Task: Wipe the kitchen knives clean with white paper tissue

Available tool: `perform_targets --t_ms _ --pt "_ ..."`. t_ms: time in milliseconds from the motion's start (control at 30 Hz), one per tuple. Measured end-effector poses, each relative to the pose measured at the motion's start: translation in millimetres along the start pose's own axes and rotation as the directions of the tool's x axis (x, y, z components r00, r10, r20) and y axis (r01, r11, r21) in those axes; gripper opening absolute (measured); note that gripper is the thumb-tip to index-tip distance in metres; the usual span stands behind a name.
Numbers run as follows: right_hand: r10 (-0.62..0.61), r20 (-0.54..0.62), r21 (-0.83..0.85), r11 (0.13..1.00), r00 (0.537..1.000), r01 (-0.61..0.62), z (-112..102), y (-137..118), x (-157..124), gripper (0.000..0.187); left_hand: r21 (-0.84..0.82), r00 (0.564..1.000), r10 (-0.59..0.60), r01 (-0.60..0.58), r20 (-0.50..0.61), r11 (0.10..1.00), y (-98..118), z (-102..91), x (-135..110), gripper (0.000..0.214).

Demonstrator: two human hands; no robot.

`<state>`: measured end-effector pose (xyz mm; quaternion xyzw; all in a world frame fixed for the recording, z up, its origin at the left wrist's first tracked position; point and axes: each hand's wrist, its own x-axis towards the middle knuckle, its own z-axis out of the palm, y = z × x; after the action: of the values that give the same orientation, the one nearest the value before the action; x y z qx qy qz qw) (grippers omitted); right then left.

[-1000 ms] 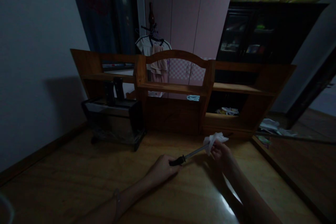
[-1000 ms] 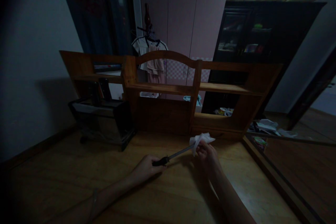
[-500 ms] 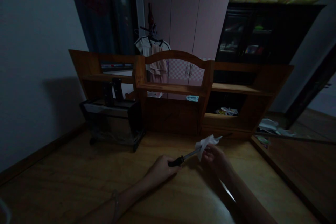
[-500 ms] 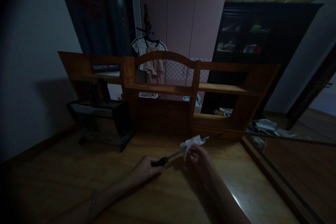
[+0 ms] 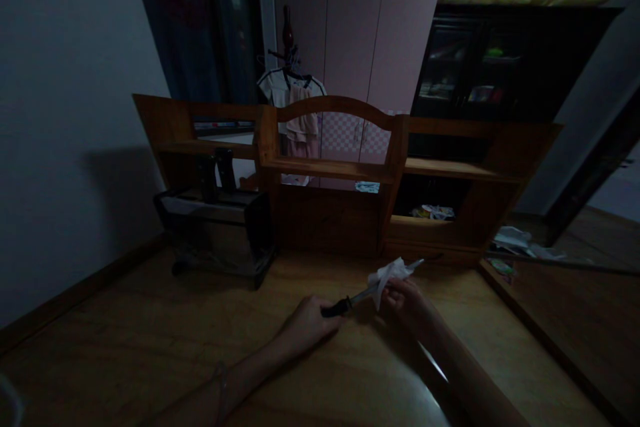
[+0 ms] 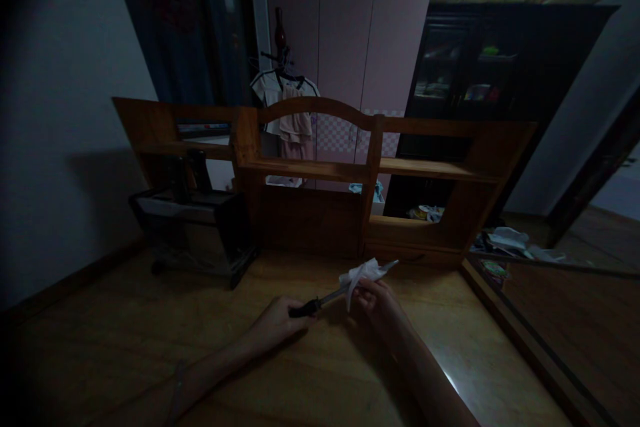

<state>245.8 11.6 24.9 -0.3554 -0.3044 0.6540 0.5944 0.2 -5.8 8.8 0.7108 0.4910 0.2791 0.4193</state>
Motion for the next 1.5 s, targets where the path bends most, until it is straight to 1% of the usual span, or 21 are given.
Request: perform_targets --t_ms 167,267,500,700,867,1033,1200,1333,1500 --pt "-0.012 -0.066 0.039 0.999 0.998 0.015 -5 -7 4 0.021 -0.006 1.0 -0.007 0.007 0.0 1.0 2 -0.9 0 0.035" --pt "-0.031 -0.083 0.05 0.998 0.996 0.036 -10 -9 6 0.022 0.0 1.0 -0.008 0.008 -0.002 1.0 3 -1.3 0 0.036" --pt "-0.037 -0.082 0.067 0.997 0.996 0.043 -13 -9 9 0.022 -0.013 1.0 0.002 -0.002 0.005 1.0 5 -2.0 -1 0.037" --pt "-0.033 -0.094 0.065 0.997 0.995 0.039 -14 -10 9 0.023 -0.005 1.0 0.004 -0.004 0.007 1.0 -1 -0.9 0 0.036" --pt "-0.055 -0.076 0.055 0.997 0.996 0.059 -19 -9 10 0.022 0.018 1.0 -0.007 0.007 0.001 1.0 -4 -0.2 3 0.032" --pt "-0.054 -0.095 0.048 0.997 0.994 0.058 -23 -9 13 0.022 0.041 1.0 -0.011 0.011 -0.009 0.999 -1 -1.0 1 0.034" --pt "-0.043 -0.103 0.067 0.997 0.994 0.05 -23 -10 13 0.021 0.017 1.0 -0.012 0.012 0.01 1.0 2 -1.8 0 0.035" --pt "-0.045 -0.123 0.083 0.995 0.991 0.055 -26 -8 16 0.021 0.03 1.0 -0.014 0.014 -0.005 0.999 2 -1.4 0 0.037" --pt "-0.047 -0.116 0.059 0.997 0.992 0.054 -28 -6 18 0.022 0.027 1.0 0.015 -0.015 0.0 1.0 4 -3.2 -2 0.033"
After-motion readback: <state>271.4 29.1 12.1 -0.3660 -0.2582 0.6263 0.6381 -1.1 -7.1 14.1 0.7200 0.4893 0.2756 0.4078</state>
